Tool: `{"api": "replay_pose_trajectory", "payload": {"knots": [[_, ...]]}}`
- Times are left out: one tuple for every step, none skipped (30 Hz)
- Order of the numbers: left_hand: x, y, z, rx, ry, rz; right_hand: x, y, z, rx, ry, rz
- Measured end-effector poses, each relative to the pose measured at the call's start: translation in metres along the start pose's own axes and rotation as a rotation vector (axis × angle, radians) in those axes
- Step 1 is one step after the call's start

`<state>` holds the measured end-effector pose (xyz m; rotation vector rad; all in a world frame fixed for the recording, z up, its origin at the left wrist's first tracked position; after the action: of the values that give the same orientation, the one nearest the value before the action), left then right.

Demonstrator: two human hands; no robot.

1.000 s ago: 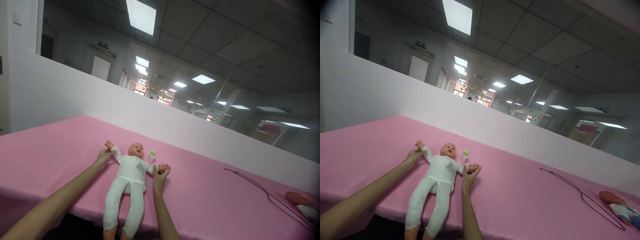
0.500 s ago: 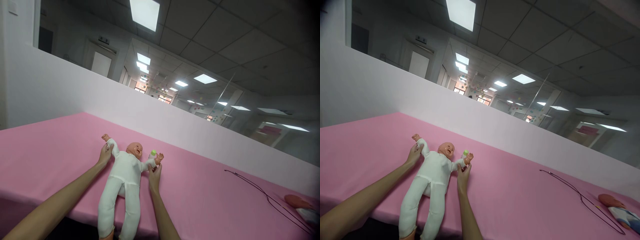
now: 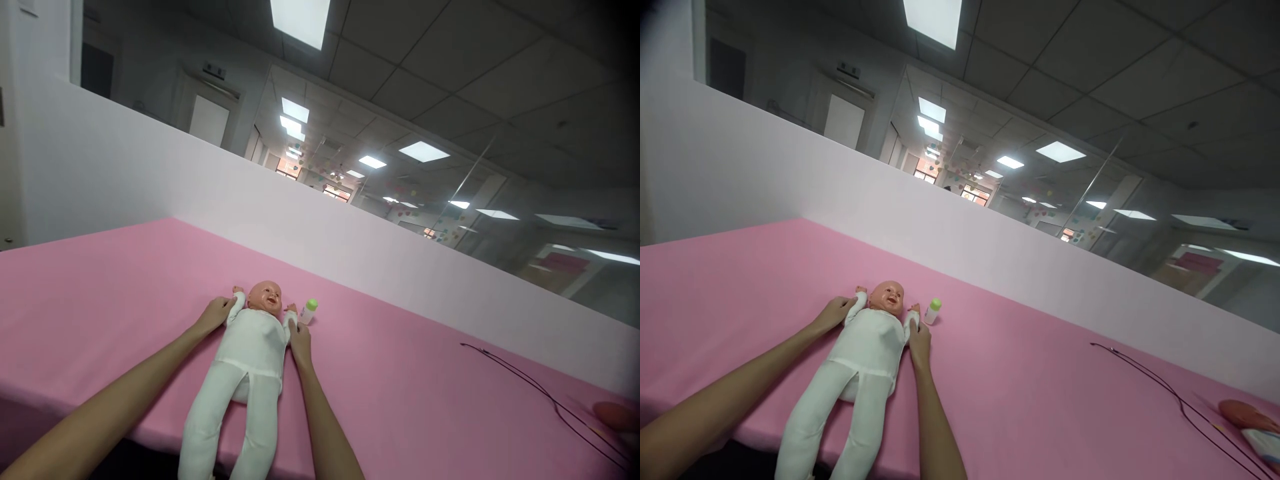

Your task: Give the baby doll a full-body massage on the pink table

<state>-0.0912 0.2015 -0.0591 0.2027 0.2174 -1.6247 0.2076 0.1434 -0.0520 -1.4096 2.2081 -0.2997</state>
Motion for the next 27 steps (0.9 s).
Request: {"api": "replay_pose_trajectory", "payload": {"knots": [[-0.001,-0.001,0.0,0.021,-0.009,-0.014,-0.001,-0.001,0.001,-0.034,0.002,-0.019],[-0.001,-0.002,0.002,0.067,-0.016,-0.03,-0.001,-0.004,0.002,-0.069,0.001,-0.036],[0.0,-0.003,0.005,0.14,-0.025,-0.055,-0.001,-0.007,0.001,-0.117,0.001,-0.059],[0.001,-0.004,0.009,0.228,-0.034,-0.088,0.0,-0.01,0.001,-0.183,0.006,-0.095],[0.003,-0.006,0.013,0.311,-0.046,-0.133,0.001,-0.014,0.0,-0.263,0.015,-0.142],[0.005,-0.008,0.017,0.371,-0.059,-0.182,0.004,-0.017,0.0,-0.346,0.024,-0.201],[0.007,-0.01,0.02,0.399,-0.074,-0.23,0.007,-0.02,-0.002,-0.42,0.03,-0.267],[0.01,-0.013,0.022,0.391,-0.089,-0.275,0.01,-0.022,-0.003,-0.479,0.034,-0.329],[0.012,-0.016,0.022,0.367,-0.102,-0.317,0.014,-0.024,-0.003,-0.509,0.034,-0.385],[0.014,-0.019,0.021,0.347,-0.109,-0.353,0.017,-0.024,-0.003,-0.508,0.028,-0.429],[0.015,-0.022,0.02,0.337,-0.112,-0.387,0.02,-0.024,-0.003,-0.496,0.022,-0.465],[0.016,-0.024,0.018,0.336,-0.112,-0.419,0.022,-0.023,-0.003,-0.483,0.018,-0.493],[0.017,-0.024,0.016,0.339,-0.109,-0.447,0.024,-0.022,-0.002,-0.474,0.014,-0.511],[0.018,-0.025,0.015,0.345,-0.106,-0.459,0.025,-0.02,-0.003,-0.47,0.011,-0.521],[0.018,-0.025,0.015,0.358,-0.104,-0.451,0.025,-0.019,-0.003,-0.472,0.009,-0.515],[0.018,-0.024,0.015,0.367,-0.103,-0.427,0.024,-0.019,-0.005,-0.476,0.006,-0.49],[0.018,-0.023,0.015,0.37,-0.1,-0.384,0.023,-0.018,-0.007,-0.472,-0.002,-0.458],[0.017,-0.022,0.016,0.369,-0.094,-0.329,0.022,-0.018,-0.01,-0.454,-0.017,-0.417],[0.017,-0.021,0.017,0.368,-0.088,-0.275,0.021,-0.018,-0.013,-0.429,-0.036,-0.371],[0.016,-0.019,0.018,0.363,-0.08,-0.228,0.02,-0.018,-0.016,-0.399,-0.056,-0.33],[0.015,-0.017,0.019,0.348,-0.067,-0.195,0.02,-0.017,-0.019,-0.367,-0.076,-0.296],[0.014,-0.014,0.019,0.316,-0.053,-0.168,0.019,-0.016,-0.02,-0.337,-0.091,-0.27],[0.013,-0.012,0.017,0.271,-0.04,-0.144,0.019,-0.014,-0.02,-0.316,-0.098,-0.247],[0.012,-0.01,0.015,0.213,-0.029,-0.119,0.019,-0.013,-0.019,-0.301,-0.098,-0.23],[0.01,-0.008,0.013,0.154,-0.021,-0.091,0.019,-0.011,-0.017,-0.29,-0.092,-0.214],[0.009,-0.007,0.01,0.105,-0.019,-0.065,0.019,-0.011,-0.015,-0.284,-0.082,-0.197],[0.007,-0.006,0.006,0.077,-0.021,-0.043,0.019,-0.01,-0.012,-0.286,-0.068,-0.184]]}}
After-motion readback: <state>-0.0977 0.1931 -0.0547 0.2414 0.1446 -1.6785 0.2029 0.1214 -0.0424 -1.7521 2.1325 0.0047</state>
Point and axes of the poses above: each hand's wrist, its own x-axis away from the middle knuckle, its own y-axis out of the palm, z = x × y, the point moved 5 cm from there along -x, towards the middle knuckle, and after that the axes turned 7 degrees about x, right-handed, at the moved point
